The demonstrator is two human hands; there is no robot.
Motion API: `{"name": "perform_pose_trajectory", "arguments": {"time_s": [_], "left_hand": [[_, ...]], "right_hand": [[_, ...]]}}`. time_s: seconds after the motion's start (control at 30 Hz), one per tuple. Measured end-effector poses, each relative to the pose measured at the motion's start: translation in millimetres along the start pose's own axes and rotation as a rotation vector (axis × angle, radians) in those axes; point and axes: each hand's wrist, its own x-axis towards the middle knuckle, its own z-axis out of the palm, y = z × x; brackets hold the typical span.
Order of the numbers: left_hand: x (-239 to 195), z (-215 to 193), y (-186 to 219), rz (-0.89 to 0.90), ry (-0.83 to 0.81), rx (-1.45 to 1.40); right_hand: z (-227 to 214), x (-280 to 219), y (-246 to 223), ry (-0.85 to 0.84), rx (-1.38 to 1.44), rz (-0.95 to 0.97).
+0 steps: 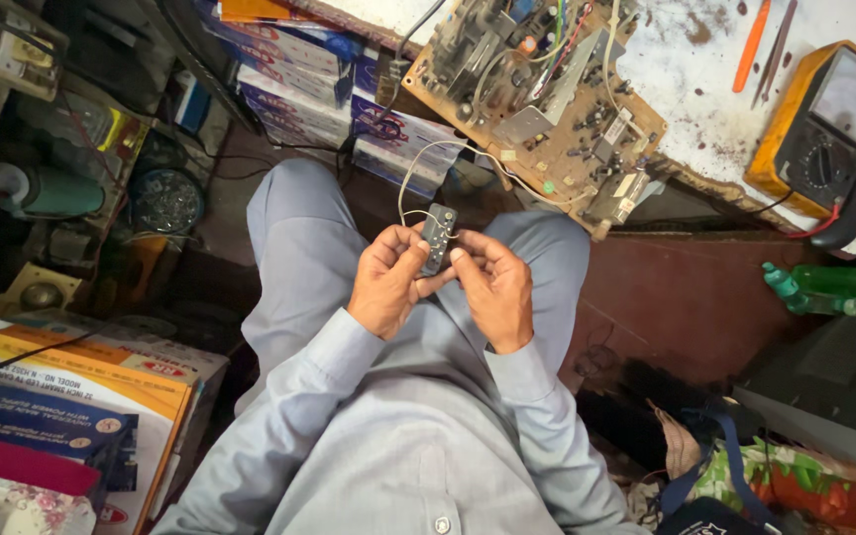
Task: The person sits on the floor and works on a circuit board, using a magnifying glass to inspect it and a soldering iron to work on a small component. They handle wires and a small circuit board throughout the task.
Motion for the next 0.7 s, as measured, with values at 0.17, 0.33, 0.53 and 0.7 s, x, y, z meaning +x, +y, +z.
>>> {"name": "perform_pose_trajectory", "arguments": {"time_s": [0.17,0.33,0.53,0.7], "left_hand": [[-0.1,2.6,1.3,-0.003,0.017,-0.020],[3.7,-1.8,0.2,-0.010,0.025,-0.030],[13.5,-30.4,-26.4,0.052,0.009,-0.067],[29.0,-41.0,-49.3,0.164,-0.052,0.023]], "right_hand": [[-4.0,-4.7,-4.0,0.058,-0.015,-0.027],[-2.0,-18.6,-30.9,0.152,-0.166,-0.141],[24.8,-18.2,-98.1,0.101,-0.379,-0.501],[87.1,48.2,-137.3,-0.122,-0.410,-0.861]]}}
